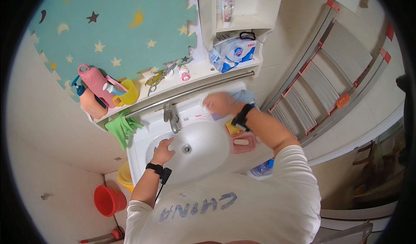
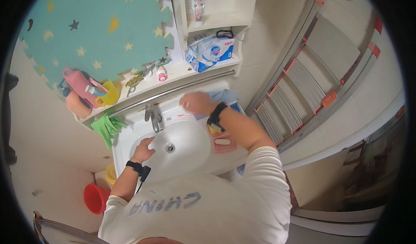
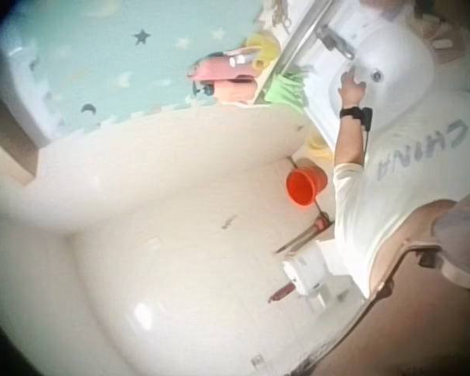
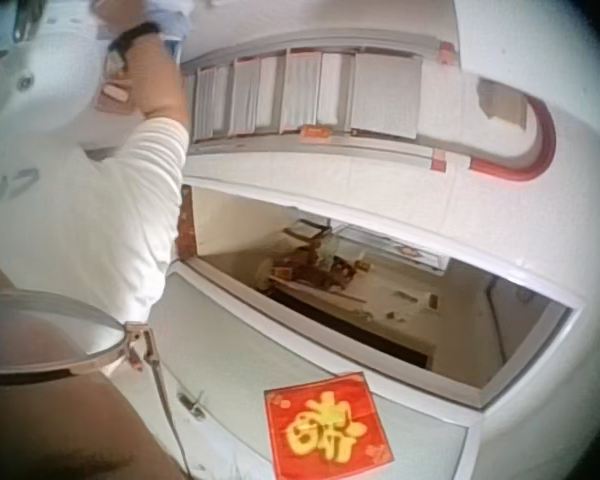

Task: The person washes their hands at a bathroom sink, rinses, and dries them with a cloth. They then retrieve a small packet and a tube from a cabinet above the sink and place them on the counter.

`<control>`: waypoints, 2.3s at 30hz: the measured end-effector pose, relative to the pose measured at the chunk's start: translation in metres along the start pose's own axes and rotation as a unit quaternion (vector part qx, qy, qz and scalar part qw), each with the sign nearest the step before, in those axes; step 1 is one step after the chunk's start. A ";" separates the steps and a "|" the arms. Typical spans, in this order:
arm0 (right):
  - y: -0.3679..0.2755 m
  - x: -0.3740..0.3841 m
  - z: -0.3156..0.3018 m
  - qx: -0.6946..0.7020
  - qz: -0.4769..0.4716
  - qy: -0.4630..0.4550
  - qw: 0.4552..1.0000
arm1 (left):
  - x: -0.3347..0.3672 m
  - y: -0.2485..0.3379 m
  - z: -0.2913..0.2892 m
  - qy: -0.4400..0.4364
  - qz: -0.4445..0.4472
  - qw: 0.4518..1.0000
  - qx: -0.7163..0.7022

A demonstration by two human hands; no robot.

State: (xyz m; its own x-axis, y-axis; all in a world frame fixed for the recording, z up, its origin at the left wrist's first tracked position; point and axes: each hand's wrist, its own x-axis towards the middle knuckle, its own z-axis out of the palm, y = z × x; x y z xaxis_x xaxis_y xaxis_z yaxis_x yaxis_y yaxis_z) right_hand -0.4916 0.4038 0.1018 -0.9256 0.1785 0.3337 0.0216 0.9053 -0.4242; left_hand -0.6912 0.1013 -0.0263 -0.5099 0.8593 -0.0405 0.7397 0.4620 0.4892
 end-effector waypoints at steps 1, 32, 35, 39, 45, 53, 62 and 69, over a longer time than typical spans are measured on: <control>-0.005 0.008 -0.031 -0.026 -0.004 0.081 0.996 | 0.003 0.000 -0.008 -0.012 0.006 1.000 -0.006; 0.028 0.166 -0.244 -0.048 0.057 0.265 0.961 | -0.023 0.025 -0.034 0.110 0.039 0.991 -0.068; 0.024 0.152 -0.249 -0.069 0.047 0.269 0.960 | -0.024 0.031 -0.035 0.110 0.043 0.990 -0.078; 0.010 0.120 -0.254 -0.047 0.025 0.300 0.952 | -0.025 0.037 -0.037 0.117 0.057 0.989 -0.072; -0.032 0.054 -0.229 -0.010 0.063 0.336 0.940 | -0.026 0.044 -0.035 0.105 0.070 0.988 -0.086; -0.083 0.022 -0.140 0.039 -0.039 0.235 0.971 | -0.023 0.054 -0.033 0.098 0.082 0.987 -0.099; -0.054 0.083 -0.062 -0.093 0.127 0.194 0.968 | -0.056 0.041 -0.036 0.091 0.044 0.988 -0.119; -0.028 0.101 -0.042 -0.121 0.191 0.193 0.955 | -0.083 0.021 -0.043 0.101 0.005 0.988 -0.117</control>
State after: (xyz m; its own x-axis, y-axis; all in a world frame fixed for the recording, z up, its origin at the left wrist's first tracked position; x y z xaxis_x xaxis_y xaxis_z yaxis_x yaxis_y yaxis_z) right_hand -0.5701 0.4130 0.1823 -0.6253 0.5996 0.4996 0.4591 0.8002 -0.3858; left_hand -0.6519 0.0299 0.0254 -0.5977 0.7913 0.1288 0.6354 0.3695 0.6781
